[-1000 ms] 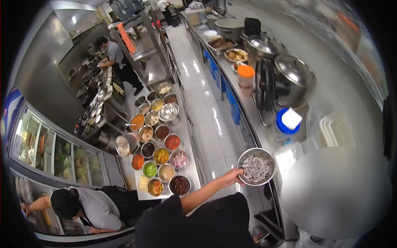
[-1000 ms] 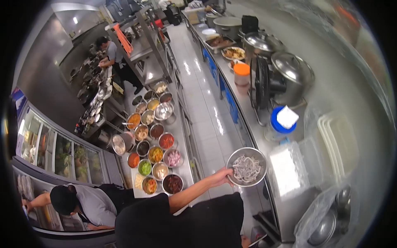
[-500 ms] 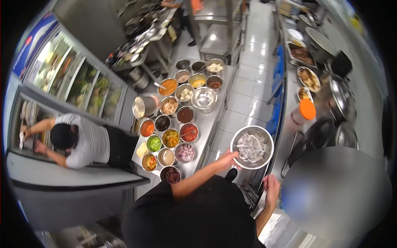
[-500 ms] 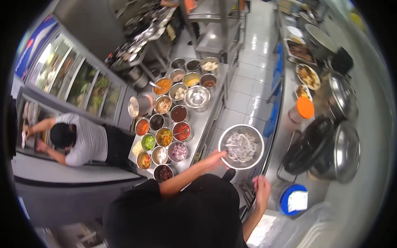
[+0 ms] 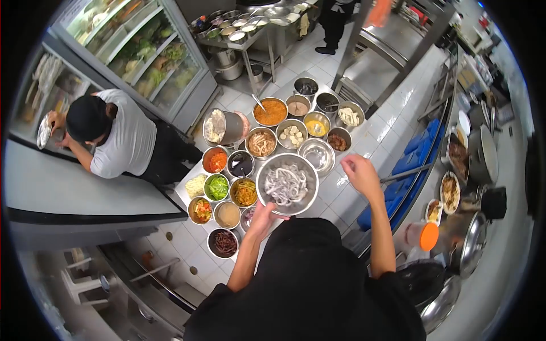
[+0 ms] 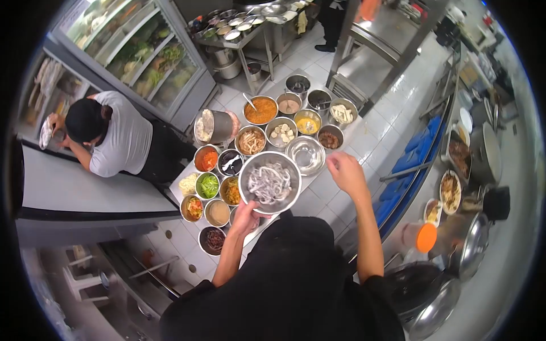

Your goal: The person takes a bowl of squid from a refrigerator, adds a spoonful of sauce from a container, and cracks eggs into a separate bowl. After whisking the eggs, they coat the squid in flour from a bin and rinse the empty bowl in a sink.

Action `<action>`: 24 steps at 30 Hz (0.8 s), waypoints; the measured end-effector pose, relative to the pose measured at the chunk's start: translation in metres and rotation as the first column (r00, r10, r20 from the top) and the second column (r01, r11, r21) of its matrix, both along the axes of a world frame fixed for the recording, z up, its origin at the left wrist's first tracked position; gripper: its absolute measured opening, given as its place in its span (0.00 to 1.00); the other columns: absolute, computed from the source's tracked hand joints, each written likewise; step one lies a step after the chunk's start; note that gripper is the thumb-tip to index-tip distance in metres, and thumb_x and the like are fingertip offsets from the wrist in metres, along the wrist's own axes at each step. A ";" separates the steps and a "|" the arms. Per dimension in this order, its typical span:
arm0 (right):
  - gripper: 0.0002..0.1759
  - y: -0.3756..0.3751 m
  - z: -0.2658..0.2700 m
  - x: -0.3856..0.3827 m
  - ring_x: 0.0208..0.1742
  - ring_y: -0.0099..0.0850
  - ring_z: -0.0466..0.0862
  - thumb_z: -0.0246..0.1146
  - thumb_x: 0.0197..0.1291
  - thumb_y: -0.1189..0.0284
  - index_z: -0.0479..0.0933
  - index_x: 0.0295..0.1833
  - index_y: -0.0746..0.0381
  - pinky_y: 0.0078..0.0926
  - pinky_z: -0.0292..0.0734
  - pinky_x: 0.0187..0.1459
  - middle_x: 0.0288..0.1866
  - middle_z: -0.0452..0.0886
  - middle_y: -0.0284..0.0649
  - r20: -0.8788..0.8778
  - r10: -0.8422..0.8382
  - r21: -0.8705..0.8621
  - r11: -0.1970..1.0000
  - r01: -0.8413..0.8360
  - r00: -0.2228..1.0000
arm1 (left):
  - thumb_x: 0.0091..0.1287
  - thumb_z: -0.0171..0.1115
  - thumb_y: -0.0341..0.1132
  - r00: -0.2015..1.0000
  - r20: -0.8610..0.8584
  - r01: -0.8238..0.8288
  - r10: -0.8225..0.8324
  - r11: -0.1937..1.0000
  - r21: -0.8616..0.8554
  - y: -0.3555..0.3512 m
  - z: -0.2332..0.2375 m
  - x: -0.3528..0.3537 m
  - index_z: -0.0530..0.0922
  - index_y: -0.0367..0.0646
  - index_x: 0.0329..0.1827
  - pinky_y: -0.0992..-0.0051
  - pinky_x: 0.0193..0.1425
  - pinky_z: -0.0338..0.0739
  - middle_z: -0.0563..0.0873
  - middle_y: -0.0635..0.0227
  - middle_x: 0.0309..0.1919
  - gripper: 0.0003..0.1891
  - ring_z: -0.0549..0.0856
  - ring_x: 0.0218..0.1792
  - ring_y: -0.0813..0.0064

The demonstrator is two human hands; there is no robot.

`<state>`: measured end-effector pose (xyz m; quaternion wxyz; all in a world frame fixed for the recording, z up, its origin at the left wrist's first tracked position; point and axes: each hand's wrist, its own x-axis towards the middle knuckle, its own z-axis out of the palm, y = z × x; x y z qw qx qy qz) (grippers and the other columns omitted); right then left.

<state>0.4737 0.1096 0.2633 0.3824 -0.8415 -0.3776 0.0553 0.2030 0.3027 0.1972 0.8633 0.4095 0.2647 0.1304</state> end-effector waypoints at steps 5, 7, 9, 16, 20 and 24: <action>0.07 0.138 -0.036 0.119 0.44 0.46 0.83 0.61 0.60 0.73 0.82 0.40 0.62 0.45 0.82 0.44 0.40 0.81 0.48 0.423 0.355 -0.263 0.929 -0.262 0.834 | 0.67 0.50 0.22 0.979 -0.038 -0.195 0.198 0.978 0.075 0.026 0.007 0.022 0.52 0.41 0.77 0.64 0.41 0.92 0.72 0.52 0.68 0.34 0.87 0.51 0.52; 0.08 0.201 -0.058 0.172 0.48 0.45 0.82 0.62 0.58 0.73 0.83 0.42 0.60 0.43 0.84 0.44 0.44 0.80 0.47 0.503 0.461 -0.365 0.880 -0.303 0.731 | 0.69 0.52 0.23 0.950 -0.093 -0.292 0.297 0.954 0.065 0.030 0.012 0.025 0.53 0.42 0.76 0.67 0.39 0.92 0.74 0.51 0.67 0.32 0.90 0.43 0.47; 0.08 0.260 -0.084 0.216 0.52 0.43 0.80 0.62 0.58 0.73 0.84 0.42 0.58 0.42 0.85 0.44 0.49 0.78 0.45 0.540 0.553 -0.425 0.830 -0.361 0.635 | 0.70 0.52 0.23 0.911 -0.116 -0.389 0.396 0.918 0.078 0.028 0.017 0.027 0.53 0.42 0.76 0.66 0.39 0.92 0.75 0.49 0.66 0.31 0.90 0.45 0.47; 0.08 0.360 -0.157 0.289 0.60 0.33 0.71 0.60 0.61 0.64 0.86 0.39 0.49 0.32 0.69 0.51 0.56 0.74 0.36 0.629 0.777 -0.707 0.576 -0.411 0.006 | 0.67 0.49 0.18 0.713 -0.150 -0.680 0.685 0.727 0.093 0.008 0.015 0.072 0.59 0.34 0.73 0.56 0.44 0.93 0.77 0.48 0.63 0.29 0.86 0.54 0.53; 0.07 0.363 -0.157 0.295 0.55 0.33 0.75 0.61 0.60 0.66 0.85 0.34 0.49 0.34 0.69 0.51 0.50 0.78 0.36 0.589 0.808 -0.714 0.525 -0.463 0.008 | 0.64 0.48 0.19 0.672 -0.166 -0.720 0.721 0.690 0.081 0.009 0.009 0.111 0.58 0.34 0.74 0.57 0.43 0.93 0.77 0.49 0.63 0.31 0.86 0.54 0.54; 0.06 0.359 -0.158 0.296 0.42 0.34 0.87 0.61 0.58 0.71 0.84 0.35 0.55 0.34 0.78 0.42 0.39 0.84 0.40 0.589 0.763 -0.620 0.638 -0.456 0.267 | 0.64 0.48 0.18 0.631 -0.141 -0.765 0.763 0.642 0.054 0.014 0.006 0.151 0.58 0.35 0.74 0.57 0.45 0.93 0.76 0.49 0.65 0.32 0.85 0.56 0.55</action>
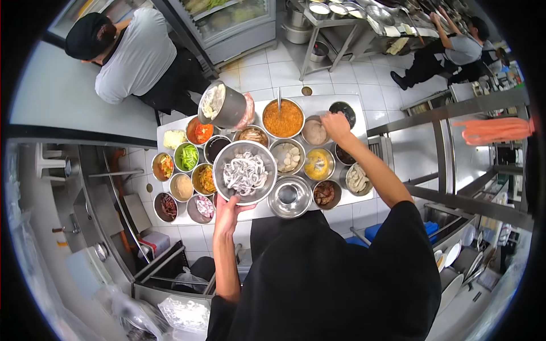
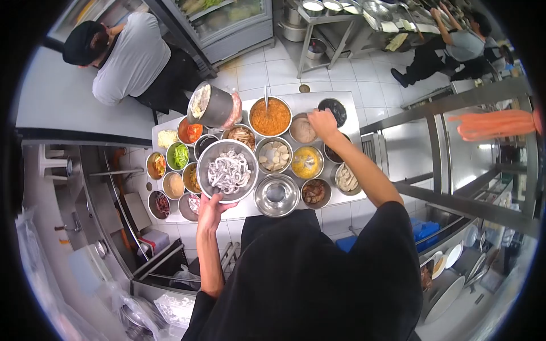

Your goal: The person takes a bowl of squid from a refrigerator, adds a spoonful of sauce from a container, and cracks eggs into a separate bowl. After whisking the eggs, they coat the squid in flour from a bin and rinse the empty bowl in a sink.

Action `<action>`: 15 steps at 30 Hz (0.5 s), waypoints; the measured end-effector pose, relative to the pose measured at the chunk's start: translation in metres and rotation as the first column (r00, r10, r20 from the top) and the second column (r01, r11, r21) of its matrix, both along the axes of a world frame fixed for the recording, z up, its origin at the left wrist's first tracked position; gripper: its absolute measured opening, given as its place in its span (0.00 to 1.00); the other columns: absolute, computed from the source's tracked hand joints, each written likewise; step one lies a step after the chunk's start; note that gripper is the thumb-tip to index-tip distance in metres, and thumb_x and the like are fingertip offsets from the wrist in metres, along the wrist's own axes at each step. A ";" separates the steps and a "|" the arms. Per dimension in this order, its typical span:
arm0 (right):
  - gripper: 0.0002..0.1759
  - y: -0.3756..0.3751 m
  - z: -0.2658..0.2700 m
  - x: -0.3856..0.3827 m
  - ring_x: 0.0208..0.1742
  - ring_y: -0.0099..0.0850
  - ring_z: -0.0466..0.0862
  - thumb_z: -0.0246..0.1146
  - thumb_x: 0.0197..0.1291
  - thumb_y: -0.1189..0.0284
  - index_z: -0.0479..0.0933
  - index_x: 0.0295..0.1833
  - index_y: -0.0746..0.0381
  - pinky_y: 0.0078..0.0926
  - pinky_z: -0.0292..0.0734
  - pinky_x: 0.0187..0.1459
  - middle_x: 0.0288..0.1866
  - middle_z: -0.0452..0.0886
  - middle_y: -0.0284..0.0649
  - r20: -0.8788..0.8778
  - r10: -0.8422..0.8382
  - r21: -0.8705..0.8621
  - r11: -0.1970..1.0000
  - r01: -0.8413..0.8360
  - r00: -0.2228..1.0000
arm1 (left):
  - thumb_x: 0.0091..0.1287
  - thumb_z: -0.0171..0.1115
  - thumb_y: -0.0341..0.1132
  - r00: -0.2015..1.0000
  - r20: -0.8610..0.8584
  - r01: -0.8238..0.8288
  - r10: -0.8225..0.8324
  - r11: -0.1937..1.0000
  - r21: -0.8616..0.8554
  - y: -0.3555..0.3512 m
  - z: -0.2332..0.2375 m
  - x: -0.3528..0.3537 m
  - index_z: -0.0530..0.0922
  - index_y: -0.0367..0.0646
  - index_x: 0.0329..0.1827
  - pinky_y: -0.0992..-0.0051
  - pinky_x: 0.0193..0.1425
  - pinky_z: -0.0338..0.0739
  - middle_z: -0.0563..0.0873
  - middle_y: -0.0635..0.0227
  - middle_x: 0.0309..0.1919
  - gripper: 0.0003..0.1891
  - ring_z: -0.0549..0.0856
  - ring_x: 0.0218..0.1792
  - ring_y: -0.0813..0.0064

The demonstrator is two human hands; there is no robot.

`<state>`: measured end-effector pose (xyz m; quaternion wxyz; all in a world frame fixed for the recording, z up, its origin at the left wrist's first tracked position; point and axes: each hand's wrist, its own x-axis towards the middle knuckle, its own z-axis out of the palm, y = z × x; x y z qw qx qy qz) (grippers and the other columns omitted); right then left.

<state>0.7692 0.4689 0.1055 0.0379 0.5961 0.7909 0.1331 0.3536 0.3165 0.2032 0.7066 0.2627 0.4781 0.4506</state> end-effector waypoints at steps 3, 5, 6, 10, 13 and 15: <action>0.05 0.000 -0.019 0.001 0.41 0.37 0.88 0.60 0.58 0.73 0.80 0.35 0.62 0.30 0.84 0.32 0.37 0.83 0.48 -0.121 -0.046 -0.046 0.998 0.040 0.992 | 0.65 0.48 0.18 1.000 0.018 0.009 -0.009 1.000 0.008 0.006 -0.008 0.021 0.58 0.38 0.75 0.57 0.46 0.92 0.75 0.51 0.66 0.32 0.84 0.57 0.57; 0.05 -0.003 -0.036 -0.002 0.42 0.38 0.88 0.59 0.59 0.74 0.80 0.35 0.63 0.33 0.85 0.35 0.38 0.84 0.49 -0.188 0.004 -0.006 1.000 -0.005 0.982 | 0.66 0.47 0.18 0.999 0.032 0.021 -0.022 1.000 0.005 0.011 -0.016 0.032 0.58 0.39 0.75 0.57 0.47 0.92 0.74 0.52 0.67 0.31 0.84 0.57 0.57; 0.05 -0.002 -0.041 -0.002 0.42 0.39 0.88 0.59 0.59 0.74 0.80 0.35 0.63 0.35 0.85 0.36 0.38 0.84 0.50 -0.218 0.032 0.019 0.999 -0.029 0.975 | 0.66 0.47 0.18 0.999 0.044 0.032 -0.032 0.999 0.001 0.014 -0.017 0.037 0.58 0.39 0.75 0.57 0.47 0.92 0.74 0.52 0.67 0.31 0.84 0.58 0.56; 0.07 -0.007 -0.054 0.000 0.43 0.47 0.87 0.59 0.61 0.73 0.81 0.37 0.64 0.43 0.84 0.41 0.40 0.84 0.50 -0.384 -0.032 -0.056 0.998 0.011 0.923 | 0.65 0.47 0.18 0.998 0.044 0.051 -0.050 0.999 -0.003 0.020 -0.035 0.051 0.56 0.38 0.76 0.59 0.45 0.92 0.74 0.51 0.67 0.33 0.84 0.58 0.55; 0.09 -0.009 -0.050 0.005 0.43 0.52 0.86 0.59 0.64 0.70 0.82 0.38 0.64 0.49 0.83 0.44 0.42 0.84 0.51 -0.488 -0.149 -0.147 0.985 0.087 0.860 | 0.65 0.47 0.18 0.997 0.049 0.053 -0.052 0.999 -0.007 0.023 -0.039 0.062 0.55 0.38 0.76 0.60 0.45 0.93 0.74 0.50 0.67 0.33 0.84 0.57 0.55; 0.11 -0.013 -0.033 0.005 0.44 0.54 0.85 0.59 0.65 0.68 0.82 0.38 0.63 0.51 0.82 0.45 0.43 0.85 0.51 -0.567 -0.264 -0.209 0.962 0.173 0.781 | 0.65 0.47 0.19 0.996 0.040 0.083 -0.081 0.996 -0.028 0.026 -0.044 0.067 0.55 0.38 0.76 0.62 0.44 0.93 0.74 0.50 0.66 0.33 0.85 0.55 0.55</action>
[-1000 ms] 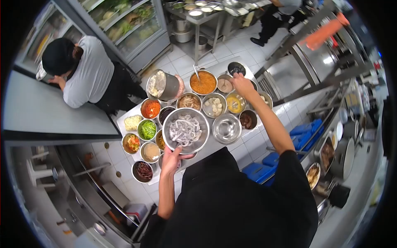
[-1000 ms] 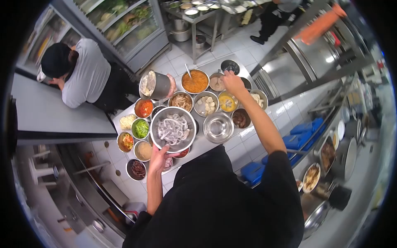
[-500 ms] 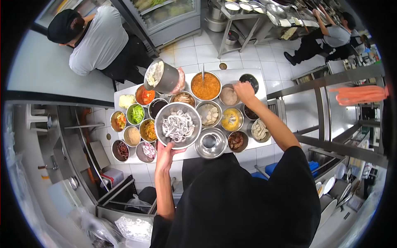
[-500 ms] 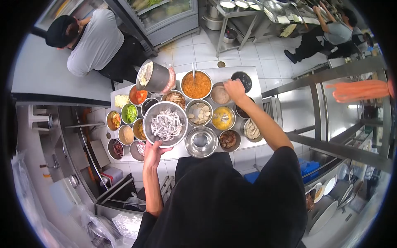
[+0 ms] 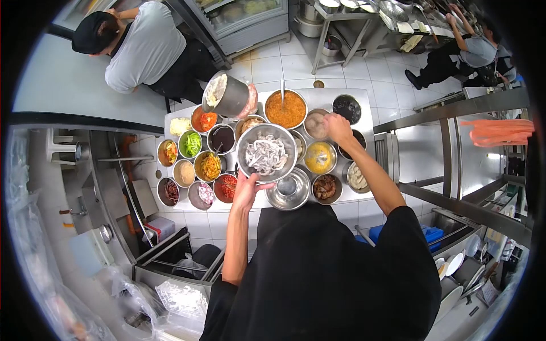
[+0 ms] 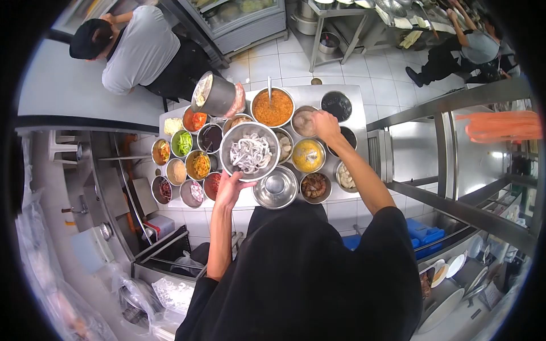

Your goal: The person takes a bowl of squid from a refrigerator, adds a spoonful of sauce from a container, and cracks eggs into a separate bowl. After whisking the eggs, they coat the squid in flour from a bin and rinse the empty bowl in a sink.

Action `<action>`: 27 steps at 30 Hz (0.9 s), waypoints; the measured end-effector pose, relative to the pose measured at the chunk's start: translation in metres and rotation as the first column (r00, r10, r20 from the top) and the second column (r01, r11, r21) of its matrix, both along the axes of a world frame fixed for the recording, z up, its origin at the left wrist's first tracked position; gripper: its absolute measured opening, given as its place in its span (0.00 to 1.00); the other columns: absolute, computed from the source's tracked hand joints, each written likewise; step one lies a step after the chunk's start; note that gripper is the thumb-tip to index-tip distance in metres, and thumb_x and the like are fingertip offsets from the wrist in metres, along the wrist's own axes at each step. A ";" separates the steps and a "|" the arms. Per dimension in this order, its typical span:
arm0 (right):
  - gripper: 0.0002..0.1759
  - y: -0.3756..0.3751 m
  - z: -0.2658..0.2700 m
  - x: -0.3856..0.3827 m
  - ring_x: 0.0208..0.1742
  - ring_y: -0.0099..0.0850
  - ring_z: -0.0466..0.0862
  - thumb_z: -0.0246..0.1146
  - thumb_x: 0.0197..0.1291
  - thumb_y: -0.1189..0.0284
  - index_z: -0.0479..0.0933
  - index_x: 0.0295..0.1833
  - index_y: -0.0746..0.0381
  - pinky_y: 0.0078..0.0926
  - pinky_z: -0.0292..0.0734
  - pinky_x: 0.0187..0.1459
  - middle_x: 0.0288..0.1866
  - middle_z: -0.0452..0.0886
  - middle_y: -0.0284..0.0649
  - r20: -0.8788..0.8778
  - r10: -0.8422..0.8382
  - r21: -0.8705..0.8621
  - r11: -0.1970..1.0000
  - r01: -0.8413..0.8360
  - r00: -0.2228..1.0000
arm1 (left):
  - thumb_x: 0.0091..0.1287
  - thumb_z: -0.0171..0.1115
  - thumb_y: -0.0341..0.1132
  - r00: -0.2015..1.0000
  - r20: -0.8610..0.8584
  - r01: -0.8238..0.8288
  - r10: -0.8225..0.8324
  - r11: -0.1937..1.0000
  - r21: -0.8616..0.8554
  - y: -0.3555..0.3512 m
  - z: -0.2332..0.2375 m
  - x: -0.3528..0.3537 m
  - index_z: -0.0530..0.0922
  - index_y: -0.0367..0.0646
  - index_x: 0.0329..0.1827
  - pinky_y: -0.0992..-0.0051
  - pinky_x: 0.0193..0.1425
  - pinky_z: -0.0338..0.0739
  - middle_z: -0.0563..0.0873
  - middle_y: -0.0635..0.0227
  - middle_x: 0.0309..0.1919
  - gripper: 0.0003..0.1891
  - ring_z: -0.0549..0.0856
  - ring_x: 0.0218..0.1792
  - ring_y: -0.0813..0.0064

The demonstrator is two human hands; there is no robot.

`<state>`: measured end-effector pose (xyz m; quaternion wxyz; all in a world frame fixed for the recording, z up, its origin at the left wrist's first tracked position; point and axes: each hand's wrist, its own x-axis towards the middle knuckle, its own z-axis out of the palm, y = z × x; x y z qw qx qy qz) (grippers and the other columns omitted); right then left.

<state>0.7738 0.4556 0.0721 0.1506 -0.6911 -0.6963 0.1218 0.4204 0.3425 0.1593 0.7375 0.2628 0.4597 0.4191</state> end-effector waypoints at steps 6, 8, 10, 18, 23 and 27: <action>0.13 -0.017 0.048 0.023 0.45 0.51 0.85 0.60 0.67 0.65 0.84 0.42 0.62 0.47 0.80 0.48 0.43 0.86 0.50 -0.210 0.003 0.094 0.995 0.017 0.978 | 0.68 0.47 0.22 1.000 0.013 0.025 -0.025 1.000 0.006 0.010 -0.027 0.020 0.50 0.42 0.78 0.63 0.42 0.93 0.73 0.51 0.66 0.34 0.85 0.54 0.56; 0.11 -0.032 0.092 0.019 0.44 0.50 0.85 0.61 0.67 0.67 0.84 0.41 0.63 0.45 0.80 0.47 0.42 0.86 0.49 -0.279 0.050 0.127 0.992 -0.014 0.959 | 0.69 0.48 0.23 0.998 0.038 0.042 -0.043 0.999 0.014 0.014 -0.033 0.028 0.48 0.43 0.78 0.63 0.43 0.92 0.72 0.52 0.66 0.34 0.85 0.54 0.56; 0.10 -0.046 0.123 0.007 0.43 0.49 0.85 0.62 0.67 0.68 0.84 0.41 0.62 0.43 0.81 0.46 0.41 0.86 0.47 -0.320 0.138 0.161 0.983 -0.089 0.938 | 0.68 0.48 0.22 0.996 0.050 0.066 -0.068 0.997 0.040 0.020 -0.032 0.041 0.53 0.41 0.76 0.63 0.43 0.92 0.75 0.51 0.64 0.32 0.86 0.53 0.56; 0.06 -0.067 0.142 -0.057 0.36 0.43 0.83 0.64 0.65 0.72 0.80 0.40 0.64 0.36 0.80 0.36 0.34 0.81 0.43 0.009 0.366 0.440 0.834 -0.332 0.931 | 0.68 0.48 0.23 0.993 0.064 0.098 -0.102 0.993 0.060 0.021 -0.018 0.074 0.55 0.41 0.76 0.61 0.42 0.92 0.76 0.52 0.65 0.31 0.86 0.54 0.56; 0.06 -0.055 0.135 -0.029 0.37 0.44 0.83 0.63 0.65 0.72 0.80 0.38 0.63 0.39 0.80 0.38 0.36 0.81 0.43 -0.202 0.247 0.488 0.864 -0.121 0.948 | 0.68 0.47 0.22 0.995 0.083 0.044 -0.050 0.997 0.067 0.008 -0.036 0.062 0.54 0.41 0.77 0.61 0.43 0.92 0.76 0.52 0.65 0.32 0.85 0.56 0.56; 0.07 -0.021 0.085 0.011 0.41 0.44 0.85 0.62 0.65 0.71 0.80 0.38 0.64 0.39 0.82 0.40 0.40 0.84 0.45 -0.042 0.111 0.321 0.943 -0.092 0.993 | 0.66 0.47 0.22 0.996 0.077 -0.038 0.035 0.998 0.042 -0.006 -0.053 0.036 0.55 0.40 0.76 0.62 0.41 0.93 0.75 0.52 0.65 0.32 0.85 0.54 0.56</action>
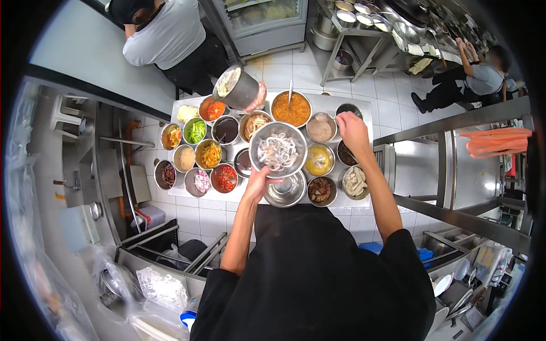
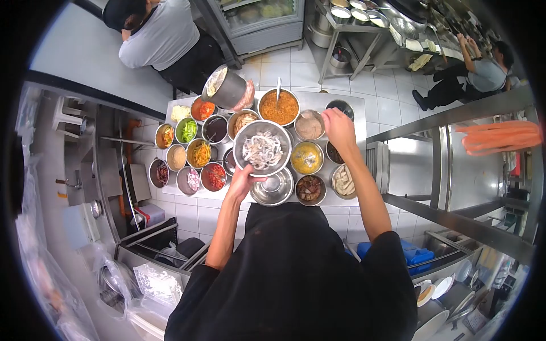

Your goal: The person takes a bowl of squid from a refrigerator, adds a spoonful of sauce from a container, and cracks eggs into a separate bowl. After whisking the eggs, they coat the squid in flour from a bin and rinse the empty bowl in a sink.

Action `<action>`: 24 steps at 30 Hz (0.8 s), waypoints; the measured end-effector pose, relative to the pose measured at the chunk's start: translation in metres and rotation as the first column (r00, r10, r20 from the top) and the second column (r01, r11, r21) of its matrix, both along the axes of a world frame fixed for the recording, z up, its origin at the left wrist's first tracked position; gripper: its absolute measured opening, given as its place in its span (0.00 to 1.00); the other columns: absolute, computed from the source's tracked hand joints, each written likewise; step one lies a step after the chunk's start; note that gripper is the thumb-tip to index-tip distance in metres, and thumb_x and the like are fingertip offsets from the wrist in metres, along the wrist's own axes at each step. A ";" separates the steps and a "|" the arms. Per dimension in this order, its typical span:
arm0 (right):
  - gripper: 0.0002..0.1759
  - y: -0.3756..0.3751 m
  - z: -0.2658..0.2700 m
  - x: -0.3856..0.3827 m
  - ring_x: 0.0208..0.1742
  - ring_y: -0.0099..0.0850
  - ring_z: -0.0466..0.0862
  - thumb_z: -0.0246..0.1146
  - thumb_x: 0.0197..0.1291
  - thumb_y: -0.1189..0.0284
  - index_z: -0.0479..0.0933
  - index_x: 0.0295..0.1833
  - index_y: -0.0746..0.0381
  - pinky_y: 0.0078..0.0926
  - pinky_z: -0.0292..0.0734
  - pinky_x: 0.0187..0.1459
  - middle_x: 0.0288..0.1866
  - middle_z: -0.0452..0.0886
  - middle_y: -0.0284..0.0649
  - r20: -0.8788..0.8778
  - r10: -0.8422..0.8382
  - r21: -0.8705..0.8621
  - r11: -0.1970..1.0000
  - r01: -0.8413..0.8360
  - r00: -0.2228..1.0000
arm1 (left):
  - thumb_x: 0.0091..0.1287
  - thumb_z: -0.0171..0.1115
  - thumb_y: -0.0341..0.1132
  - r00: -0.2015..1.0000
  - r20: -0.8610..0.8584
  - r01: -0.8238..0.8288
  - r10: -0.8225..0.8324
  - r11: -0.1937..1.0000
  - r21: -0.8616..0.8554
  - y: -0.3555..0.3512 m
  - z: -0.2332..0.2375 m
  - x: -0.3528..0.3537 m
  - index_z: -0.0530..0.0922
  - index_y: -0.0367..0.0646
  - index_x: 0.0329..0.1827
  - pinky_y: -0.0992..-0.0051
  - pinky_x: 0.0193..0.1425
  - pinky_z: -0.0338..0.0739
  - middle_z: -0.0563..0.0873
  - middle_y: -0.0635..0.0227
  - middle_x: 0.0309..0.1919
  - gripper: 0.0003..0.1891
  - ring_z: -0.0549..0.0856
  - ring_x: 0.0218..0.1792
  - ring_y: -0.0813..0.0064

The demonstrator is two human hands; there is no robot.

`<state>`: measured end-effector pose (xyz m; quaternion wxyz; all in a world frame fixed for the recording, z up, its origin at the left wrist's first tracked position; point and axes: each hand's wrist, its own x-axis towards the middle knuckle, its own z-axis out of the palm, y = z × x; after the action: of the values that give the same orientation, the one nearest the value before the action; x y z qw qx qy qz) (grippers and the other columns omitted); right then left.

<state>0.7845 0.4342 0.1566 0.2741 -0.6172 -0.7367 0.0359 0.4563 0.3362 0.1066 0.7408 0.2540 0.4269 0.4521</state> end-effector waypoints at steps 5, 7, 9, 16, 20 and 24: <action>0.08 0.043 -0.117 0.007 0.41 0.47 0.87 0.61 0.63 0.71 0.80 0.34 0.64 0.43 0.84 0.41 0.38 0.83 0.50 0.273 0.120 -0.077 0.992 -0.103 0.955 | 0.66 0.47 0.22 0.999 -0.023 -0.044 0.044 0.999 0.004 -0.006 0.012 -0.009 0.59 0.38 0.74 0.63 0.41 0.93 0.77 0.52 0.63 0.30 0.86 0.53 0.57; 0.08 0.048 -0.139 0.001 0.41 0.47 0.87 0.61 0.62 0.72 0.80 0.34 0.64 0.44 0.84 0.41 0.39 0.83 0.50 0.292 0.117 -0.159 0.985 -0.073 0.949 | 0.66 0.46 0.22 0.997 -0.039 -0.069 0.070 0.997 0.025 -0.010 0.015 -0.008 0.58 0.38 0.75 0.63 0.41 0.93 0.77 0.52 0.63 0.31 0.86 0.53 0.57; 0.09 0.047 -0.141 -0.006 0.42 0.51 0.87 0.61 0.63 0.71 0.82 0.36 0.65 0.48 0.83 0.43 0.41 0.85 0.53 0.275 0.096 -0.240 0.970 -0.028 0.957 | 0.66 0.46 0.22 0.997 -0.033 -0.075 0.076 0.997 0.020 -0.010 0.016 -0.007 0.57 0.39 0.75 0.64 0.41 0.93 0.76 0.51 0.64 0.31 0.86 0.53 0.56; 0.13 0.034 -0.101 0.004 0.43 0.56 0.85 0.60 0.66 0.67 0.84 0.39 0.66 0.51 0.80 0.46 0.38 0.85 0.56 -0.054 -0.099 -0.337 0.939 0.075 0.994 | 0.67 0.44 0.20 0.999 -0.034 -0.024 0.024 1.000 0.017 0.001 0.007 0.002 0.56 0.40 0.76 0.63 0.43 0.93 0.76 0.48 0.65 0.31 0.88 0.50 0.54; 0.13 0.019 -0.066 0.027 0.42 0.50 0.88 0.62 0.66 0.66 0.86 0.42 0.65 0.42 0.81 0.46 0.37 0.87 0.54 -0.240 -0.110 -0.269 0.962 0.043 0.965 | 0.68 0.44 0.20 0.993 -0.111 -0.022 0.026 0.999 0.038 0.009 0.017 0.021 0.49 0.44 0.78 0.62 0.44 0.92 0.73 0.49 0.67 0.34 0.86 0.54 0.53; 0.12 -0.014 -0.010 0.015 0.42 0.48 0.88 0.62 0.67 0.69 0.85 0.44 0.66 0.39 0.81 0.45 0.39 0.87 0.52 -0.370 -0.039 -0.234 0.971 -0.052 0.928 | 0.69 0.44 0.20 0.995 -0.057 0.079 -0.078 0.997 0.011 0.018 0.015 0.036 0.44 0.46 0.78 0.64 0.42 0.93 0.71 0.48 0.67 0.34 0.85 0.54 0.53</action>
<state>0.7991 0.4205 0.1467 0.3322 -0.6252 -0.6635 0.2418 0.4925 0.3545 0.1219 0.7440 0.2881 0.4342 0.4183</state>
